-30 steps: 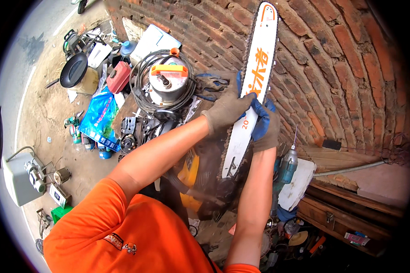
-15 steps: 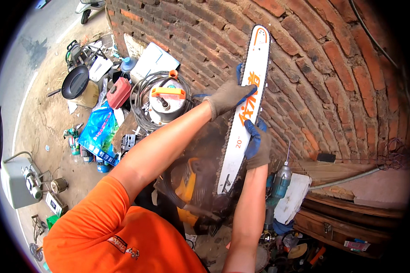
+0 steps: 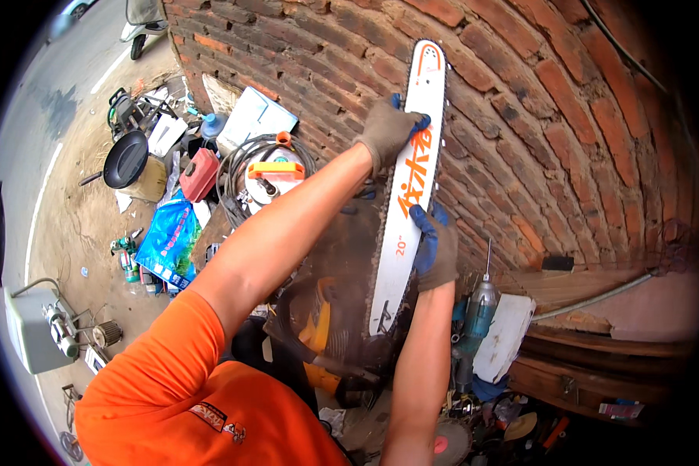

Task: The person assembles a chainsaw by attaching the guide bar and chain, then securing the cover with a wrench. The person uses a wrench to tighten the nuts on the chainsaw cover.

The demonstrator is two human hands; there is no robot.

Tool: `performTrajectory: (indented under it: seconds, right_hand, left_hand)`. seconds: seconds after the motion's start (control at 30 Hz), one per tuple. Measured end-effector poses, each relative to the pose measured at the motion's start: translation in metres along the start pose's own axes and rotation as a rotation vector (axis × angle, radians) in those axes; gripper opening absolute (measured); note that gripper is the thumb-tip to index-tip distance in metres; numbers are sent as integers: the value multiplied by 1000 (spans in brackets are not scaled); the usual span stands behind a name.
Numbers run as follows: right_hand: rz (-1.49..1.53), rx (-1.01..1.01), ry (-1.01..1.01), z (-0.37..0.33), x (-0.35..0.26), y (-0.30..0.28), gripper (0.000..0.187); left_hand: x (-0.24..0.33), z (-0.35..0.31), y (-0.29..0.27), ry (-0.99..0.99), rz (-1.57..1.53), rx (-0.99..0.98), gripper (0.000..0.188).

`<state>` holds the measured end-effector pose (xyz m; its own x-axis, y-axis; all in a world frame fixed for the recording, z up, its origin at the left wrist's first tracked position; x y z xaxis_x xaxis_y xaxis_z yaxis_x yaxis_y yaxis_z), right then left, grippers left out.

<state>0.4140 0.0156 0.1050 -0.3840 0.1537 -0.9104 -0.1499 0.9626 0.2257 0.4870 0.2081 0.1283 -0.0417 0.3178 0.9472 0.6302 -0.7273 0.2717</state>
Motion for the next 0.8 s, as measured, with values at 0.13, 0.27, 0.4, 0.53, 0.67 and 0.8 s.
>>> performTrajectory:
  seconds: [0.13, 0.27, 0.4, 0.53, 0.67, 0.8]
  right_hand:
    - [-38, -10, -5, 7, 11, -11, 38]
    - [-171, 120, -125, -6, 5, -25, 34]
    - [-187, 253, -76, -28, 8, -52, 32]
    - [-406, 239, -91, -60, 9, -65, 33]
    - [-379, 161, -121, -75, 32, -73, 44]
    - [-459, 167, -262, -76, 43, -50, 50]
  left_hand:
    - [-13, 13, -3, -35, -178, -46, 30]
    - [-19, 23, -2, 99, -122, -86, 23]
    - [-25, 27, -4, 193, -83, -128, 31]
    - [-37, 23, -8, -37, -350, -347, 43]
    - [-18, -84, -22, -523, -831, -690, 41]
    - [-85, -101, -41, -611, -828, -715, 48]
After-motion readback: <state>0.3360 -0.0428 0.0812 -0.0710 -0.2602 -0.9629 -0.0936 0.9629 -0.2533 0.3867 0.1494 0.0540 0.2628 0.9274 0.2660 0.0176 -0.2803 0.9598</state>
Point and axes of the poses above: each hand's wrist, its own z-axis towards the middle knuckle, its own y-axis out of the palm, x = y × z, the point moved 4 cm from there along z, towards the middle knuckle, and after that the axes turned 12 degrees about x, right-handed, at the moved point
